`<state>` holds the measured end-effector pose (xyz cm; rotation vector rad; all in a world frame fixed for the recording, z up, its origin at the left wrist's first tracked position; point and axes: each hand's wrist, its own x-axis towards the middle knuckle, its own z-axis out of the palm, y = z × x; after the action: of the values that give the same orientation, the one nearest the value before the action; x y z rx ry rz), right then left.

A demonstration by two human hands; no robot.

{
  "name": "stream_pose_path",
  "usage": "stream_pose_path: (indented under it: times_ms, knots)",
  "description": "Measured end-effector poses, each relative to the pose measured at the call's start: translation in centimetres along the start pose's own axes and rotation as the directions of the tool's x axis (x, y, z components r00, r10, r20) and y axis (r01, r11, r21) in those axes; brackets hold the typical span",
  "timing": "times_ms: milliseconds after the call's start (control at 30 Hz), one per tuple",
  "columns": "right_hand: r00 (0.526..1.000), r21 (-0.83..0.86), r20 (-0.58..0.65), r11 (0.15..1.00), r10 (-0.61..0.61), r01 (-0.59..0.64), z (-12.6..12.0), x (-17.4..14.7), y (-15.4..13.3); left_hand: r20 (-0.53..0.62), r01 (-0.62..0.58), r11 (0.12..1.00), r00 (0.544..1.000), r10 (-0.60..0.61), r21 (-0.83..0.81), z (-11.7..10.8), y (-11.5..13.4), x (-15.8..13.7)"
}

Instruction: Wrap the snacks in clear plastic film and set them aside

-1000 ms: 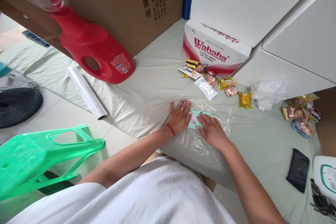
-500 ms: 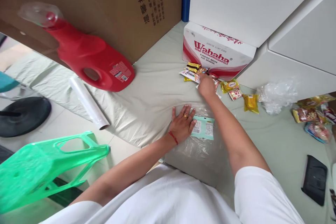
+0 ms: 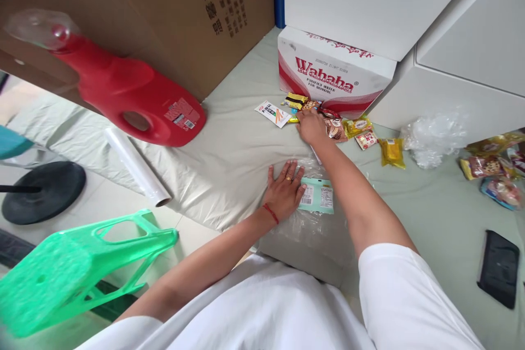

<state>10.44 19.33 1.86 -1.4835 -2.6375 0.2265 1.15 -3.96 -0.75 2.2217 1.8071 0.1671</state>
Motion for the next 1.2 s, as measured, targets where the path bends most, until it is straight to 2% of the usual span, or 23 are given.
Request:
stream_pose_path:
  times_ms: [100,200,233,300,400,433,500,600,700,800,933,1033,1133,1200]
  knots:
    - [0.999,-0.038,-0.042,0.999,0.002,-0.003,-1.2,-0.7,-1.0,-0.009,0.002,1.0,1.0,-0.002,0.003,0.1,0.0,0.0]
    - [0.988,0.018,-0.153,1.0,0.007,-0.004,-2.9,-5.0,-0.1,-0.025,-0.002,1.0,1.0,0.002,-0.014,0.0,0.1,-0.1]
    - [0.98,0.073,-0.191,0.997,0.052,-0.039,-3.3,-7.2,0.6,-0.027,-0.003,1.0,1.0,0.003,-0.02,0.0,0.1,-0.1]
    - [0.94,0.251,-0.246,0.953,0.235,-0.172,-3.7,-12.5,2.5,-0.029,-0.004,0.999,1.0,0.003,-0.032,0.0,0.1,0.0]
    - [0.841,0.512,-0.181,0.779,0.51,-0.362,-3.6,-20.9,4.8,-0.023,-0.005,0.999,1.0,0.004,-0.05,-0.1,0.0,0.0]
    - [0.813,0.566,-0.15,0.723,0.562,-0.396,-3.5,-23.2,5.0,-0.021,-0.006,0.998,1.0,0.005,-0.056,-0.1,0.0,0.0]
    - [0.8,0.623,-0.12,0.672,0.588,-0.4,-3.3,-26.8,4.4,-0.02,0.0,0.998,1.0,-0.002,-0.064,-0.1,-0.1,0.0]
    - [0.853,0.617,-0.171,0.729,0.493,-0.297,-3.3,-28.8,2.0,-0.023,0.02,0.997,0.999,-0.022,-0.077,-0.2,-0.1,0.1]
    - [0.932,0.487,-0.232,0.862,0.28,-0.138,-2.7,-27.9,-0.5,-0.028,0.035,0.994,0.999,-0.038,-0.108,-0.3,-0.2,0.1]
    - [0.981,0.308,-0.166,0.95,0.102,-0.047,-1.0,-26.5,-1.7,-0.041,0.06,0.986,0.997,-0.067,-0.156,-0.4,-0.3,0.1]
    - [0.999,0.124,-0.053,0.992,-0.008,0.015,0.6,-25.9,-1.9,-0.051,0.07,0.984,0.996,-0.079,-0.162,-0.3,-0.3,0.1]
    - [0.992,0.027,0.049,0.993,-0.113,0.111,0.2,-25.5,-1.5,-0.061,0.052,0.989,0.996,-0.061,-0.137,-0.2,-0.2,0.1]
    - [0.981,-0.016,0.151,0.991,-0.126,0.129,-0.8,-25.1,-1.2,-0.073,0.046,0.989,0.996,-0.056,-0.139,0.0,-0.3,0.1]
    - [0.978,-0.032,0.167,0.991,-0.123,0.13,-1.2,-25.2,-1.2,-0.082,0.042,0.988,0.995,-0.055,-0.152,0.1,-0.4,0.1]
